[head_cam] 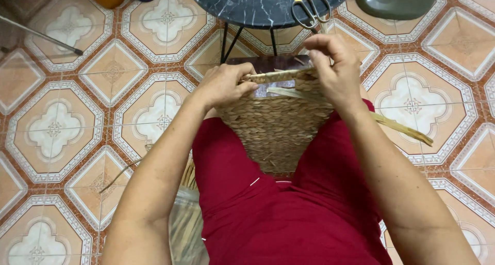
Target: Weaving and finishing a basket using dried plant fibers.
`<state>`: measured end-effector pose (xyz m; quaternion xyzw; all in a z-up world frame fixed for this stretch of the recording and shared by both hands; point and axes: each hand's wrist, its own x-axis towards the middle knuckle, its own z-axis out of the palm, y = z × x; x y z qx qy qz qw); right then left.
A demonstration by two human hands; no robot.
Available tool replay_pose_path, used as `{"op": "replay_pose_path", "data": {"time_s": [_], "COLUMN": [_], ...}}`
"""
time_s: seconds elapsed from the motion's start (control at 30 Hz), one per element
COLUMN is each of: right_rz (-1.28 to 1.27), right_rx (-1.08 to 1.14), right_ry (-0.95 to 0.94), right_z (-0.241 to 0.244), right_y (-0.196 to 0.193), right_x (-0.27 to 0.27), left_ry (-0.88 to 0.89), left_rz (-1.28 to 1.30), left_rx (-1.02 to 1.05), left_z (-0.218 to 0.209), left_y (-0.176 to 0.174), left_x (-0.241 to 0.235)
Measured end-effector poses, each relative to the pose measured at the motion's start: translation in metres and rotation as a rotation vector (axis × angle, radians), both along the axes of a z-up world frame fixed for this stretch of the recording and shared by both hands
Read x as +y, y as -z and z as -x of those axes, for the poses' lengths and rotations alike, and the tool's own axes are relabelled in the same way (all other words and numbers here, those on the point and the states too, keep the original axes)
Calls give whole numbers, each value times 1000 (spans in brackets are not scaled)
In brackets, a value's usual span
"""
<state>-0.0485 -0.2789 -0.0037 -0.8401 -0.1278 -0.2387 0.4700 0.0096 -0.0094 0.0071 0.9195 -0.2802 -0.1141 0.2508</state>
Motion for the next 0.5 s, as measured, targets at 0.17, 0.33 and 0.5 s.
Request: {"op": "replay_pose_path", "data": {"time_s": [0.17,0.33,0.5], "right_rz": [-251,-604,-53], "right_rx": [139,-14,-84], "right_ry": [-123,35,105], "right_z": [1,9,36], "right_y": [-11,18,38], "right_x": [3,-32,-24], "left_ry": [102,40,45], "left_rz": [127,-65,57], "left_rx": [4,3,43], "left_z": [1,6,1], "left_y": [-10,-5,-1], "left_x": [-40,-52,-52]}}
